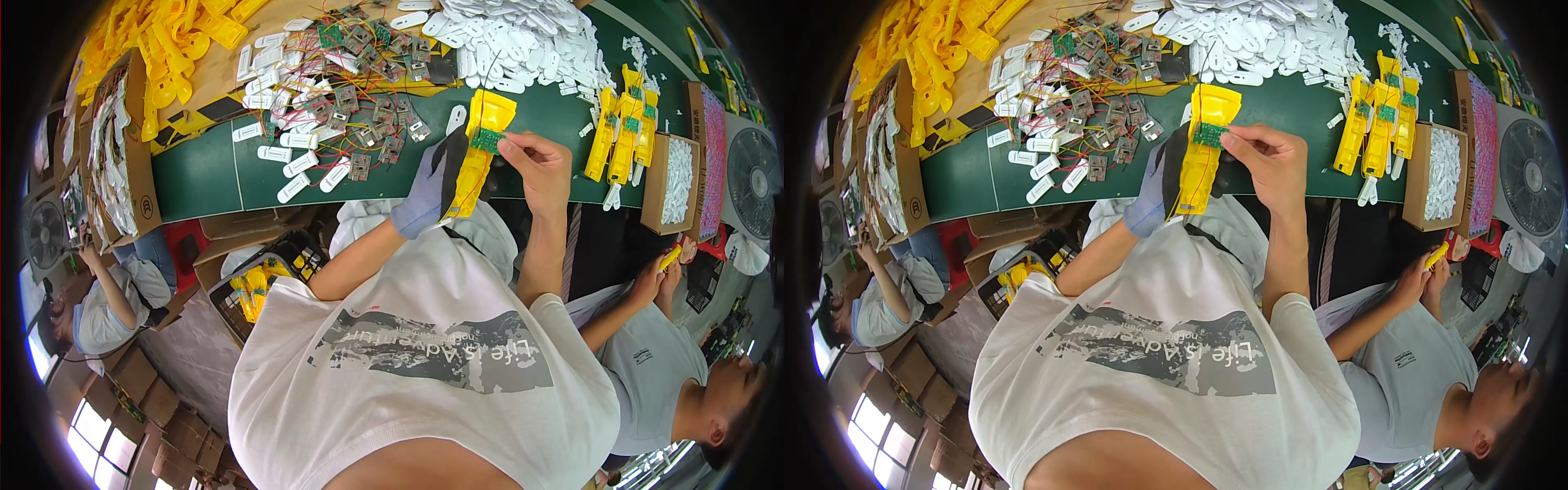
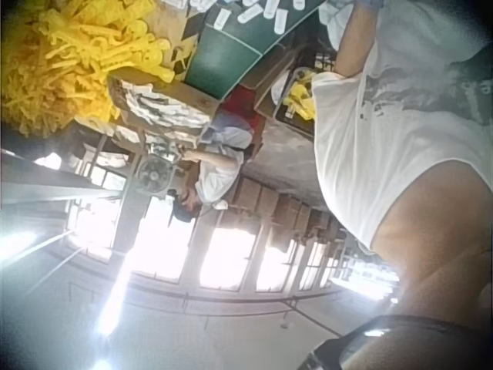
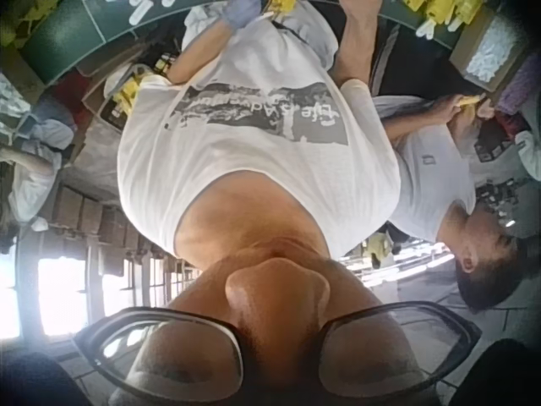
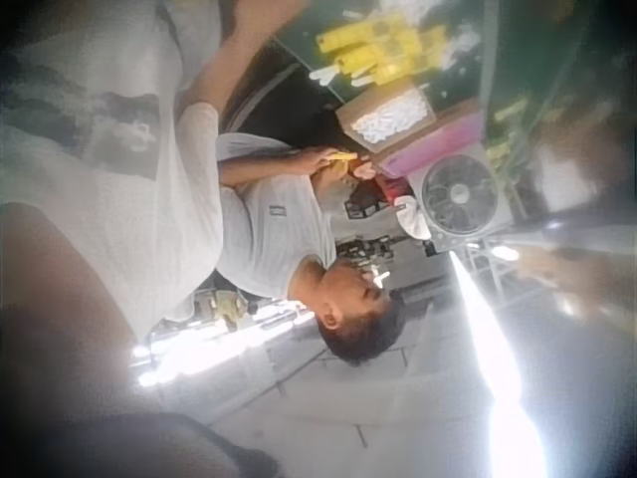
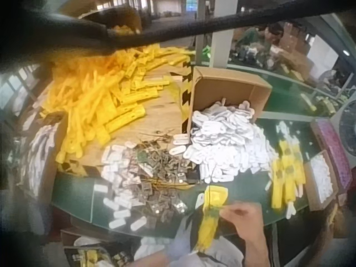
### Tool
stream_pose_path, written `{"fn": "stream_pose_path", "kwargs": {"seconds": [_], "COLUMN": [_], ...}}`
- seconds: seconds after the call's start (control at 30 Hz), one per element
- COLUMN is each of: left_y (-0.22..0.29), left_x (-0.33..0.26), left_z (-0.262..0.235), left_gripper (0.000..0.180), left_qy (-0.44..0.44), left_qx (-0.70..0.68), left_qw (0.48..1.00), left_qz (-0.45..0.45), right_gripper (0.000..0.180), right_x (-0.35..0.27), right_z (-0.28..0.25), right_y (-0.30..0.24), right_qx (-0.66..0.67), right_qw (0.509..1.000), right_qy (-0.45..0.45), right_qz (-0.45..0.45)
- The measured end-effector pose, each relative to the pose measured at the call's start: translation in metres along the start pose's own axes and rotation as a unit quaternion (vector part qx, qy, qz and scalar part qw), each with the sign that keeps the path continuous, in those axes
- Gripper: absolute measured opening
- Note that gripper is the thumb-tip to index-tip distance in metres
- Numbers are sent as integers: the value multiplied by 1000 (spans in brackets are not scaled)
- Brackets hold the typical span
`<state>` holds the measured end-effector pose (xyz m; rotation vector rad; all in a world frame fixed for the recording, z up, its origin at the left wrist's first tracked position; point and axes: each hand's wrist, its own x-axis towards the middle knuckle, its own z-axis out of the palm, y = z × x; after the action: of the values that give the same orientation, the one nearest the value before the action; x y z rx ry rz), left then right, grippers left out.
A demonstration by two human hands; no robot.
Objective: The person assembles electronic circuit boards and wires into yellow plastic housings by hand, wearing gloves.
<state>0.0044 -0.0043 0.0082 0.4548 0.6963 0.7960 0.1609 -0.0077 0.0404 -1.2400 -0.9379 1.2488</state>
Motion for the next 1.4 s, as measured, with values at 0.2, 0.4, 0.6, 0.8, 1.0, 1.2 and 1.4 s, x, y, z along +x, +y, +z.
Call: {"fn": "stream_pose_path", "kwargs": {"seconds": [0.2, 0.4, 0.6, 0.8, 1.0, 1.2, 1.4], "left_y": [10, 5, 8, 15, 18, 24, 19], "left_x": [-8, -18, -38, -35, -26, -25, -18], "left_z": [16, 6, -11, -9, -13, 4, 0], "left_gripper": [25, 27, 44, 46, 39, 28, 17], "left_qy": [14, 29, 90, 111, 83, 114, 142], "left_qx": [82, 155, 25, 26, 78, 135, 244], "left_qw": [995, 978, 987, 988, 979, 971, 940], "left_qz": [54, 139, 133, 103, 167, 158, 192], "right_gripper": [13, 8, 19, 31, 24, 22, 21], "right_x": [-5, -11, 4, 33, 23, 2, 1], "right_z": [-6, 15, 31, 45, 35, 21, 21], "right_y": [0, 5, 6, -2, 7, 12, 17], "right_qx": [-12, -24, -320, -506, -299, 0, -2], "right_qw": [1000, 998, 946, 861, 953, 992, 989], "right_qy": [-12, 57, 41, -12, -56, -118, -141], "right_qz": [-26, -5, -21, -51, -4, 34, 42]}}
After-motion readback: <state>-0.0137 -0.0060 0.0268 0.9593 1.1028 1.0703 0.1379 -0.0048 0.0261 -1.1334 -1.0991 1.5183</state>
